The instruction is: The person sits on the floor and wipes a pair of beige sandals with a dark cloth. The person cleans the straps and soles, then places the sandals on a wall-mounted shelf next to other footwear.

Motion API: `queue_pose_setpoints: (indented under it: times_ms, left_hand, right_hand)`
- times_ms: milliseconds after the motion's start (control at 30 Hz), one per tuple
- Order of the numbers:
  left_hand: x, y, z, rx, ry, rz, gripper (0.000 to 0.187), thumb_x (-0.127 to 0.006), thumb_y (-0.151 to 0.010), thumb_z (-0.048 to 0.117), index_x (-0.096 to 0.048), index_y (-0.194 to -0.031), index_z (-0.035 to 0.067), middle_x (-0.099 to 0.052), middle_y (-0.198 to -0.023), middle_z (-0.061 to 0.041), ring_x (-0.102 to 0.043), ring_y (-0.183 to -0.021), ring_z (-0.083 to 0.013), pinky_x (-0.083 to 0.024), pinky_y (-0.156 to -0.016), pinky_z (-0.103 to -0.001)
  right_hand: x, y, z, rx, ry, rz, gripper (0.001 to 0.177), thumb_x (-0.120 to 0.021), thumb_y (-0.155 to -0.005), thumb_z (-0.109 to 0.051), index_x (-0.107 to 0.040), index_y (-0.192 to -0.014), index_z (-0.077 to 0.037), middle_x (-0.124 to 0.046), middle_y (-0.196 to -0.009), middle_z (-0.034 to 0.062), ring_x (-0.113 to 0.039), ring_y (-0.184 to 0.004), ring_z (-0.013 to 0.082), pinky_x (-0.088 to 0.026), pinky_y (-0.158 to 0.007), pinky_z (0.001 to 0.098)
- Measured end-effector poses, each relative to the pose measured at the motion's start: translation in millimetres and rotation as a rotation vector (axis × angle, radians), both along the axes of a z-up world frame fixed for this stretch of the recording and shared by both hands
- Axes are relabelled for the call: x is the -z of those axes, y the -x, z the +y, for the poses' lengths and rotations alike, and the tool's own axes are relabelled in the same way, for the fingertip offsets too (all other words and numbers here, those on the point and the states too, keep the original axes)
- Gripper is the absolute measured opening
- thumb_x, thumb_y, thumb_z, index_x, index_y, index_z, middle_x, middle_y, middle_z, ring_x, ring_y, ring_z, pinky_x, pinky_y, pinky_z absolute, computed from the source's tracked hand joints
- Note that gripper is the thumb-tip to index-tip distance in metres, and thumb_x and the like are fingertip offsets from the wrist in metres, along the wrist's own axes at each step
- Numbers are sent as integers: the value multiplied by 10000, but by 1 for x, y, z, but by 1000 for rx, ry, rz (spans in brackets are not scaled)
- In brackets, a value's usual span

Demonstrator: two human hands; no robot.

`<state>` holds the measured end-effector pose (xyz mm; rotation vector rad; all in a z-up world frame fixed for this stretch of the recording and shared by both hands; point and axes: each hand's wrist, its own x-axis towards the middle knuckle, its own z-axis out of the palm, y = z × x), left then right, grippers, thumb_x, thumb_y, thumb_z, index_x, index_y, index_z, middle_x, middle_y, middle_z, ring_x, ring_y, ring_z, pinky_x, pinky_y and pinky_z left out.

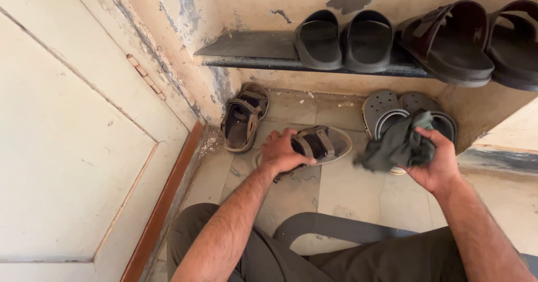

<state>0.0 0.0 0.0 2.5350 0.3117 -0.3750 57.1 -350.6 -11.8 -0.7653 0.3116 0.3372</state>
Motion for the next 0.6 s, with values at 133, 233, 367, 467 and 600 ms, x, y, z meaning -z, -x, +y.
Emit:
queue_pose_setpoints:
  times_ms: [133, 233, 367, 467, 600]
  left_hand:
    - [-5, 15, -12, 168, -180, -114, 1299, -952, -509, 597, -354, -1554, 111, -390, -1447, -187, -316, -1408, -371, -289, -1161, -549]
    - [-4, 26, -20, 274, -265, -193, 1345, -979, -475, 557, -339, -1554, 72, -403, -1436, -190, -325, -1394, -385, -284, -1155, -565]
    - [-1, 26, -31, 233, -249, -221, 1354, -1016, -467, 473, -313, -1562, 97, -364, -1493, -255, -341, -1394, -451, -244, -1156, -611]
    - [6, 28, -35, 259, -212, -258, 1378, -1018, -455, 450, -291, -1574, 103, -411, -1506, -232, -398, -1375, -441, -239, -1171, -594]
    - [19, 35, -35, 287, -157, -440, 1414, -1005, -413, 425, -293, -1549, -25, -508, -1462, -193, -482, -1324, -368, -309, -1185, -483]
  right_hand:
    - [48, -16, -14, -51, 35, -24, 274, -653, -924, -118, -616, -1180, -26, -708, -1127, 125, -729, -982, 275, -591, -894, 401]
    - [64, -23, -14, 2, 309, 5, 314, -665, -879, -28, -598, -1186, -21, -706, -1073, 107, -718, -948, 256, -605, -850, 384]
    - [73, -14, 22, 130, 750, -228, 411, -732, -865, -10, -631, -1262, 29, -711, -1106, 130, -682, -957, 248, -576, -820, 395]
    - [70, -12, 67, 190, 1017, -498, 519, -781, -806, -47, -618, -1296, 7, -705, -1138, 159, -670, -1008, 282, -542, -856, 431]
    - [60, 2, 130, 428, 1533, -857, 535, -811, -815, -120, -625, -1283, 59, -642, -1140, 292, -611, -1051, 456, -503, -900, 531]
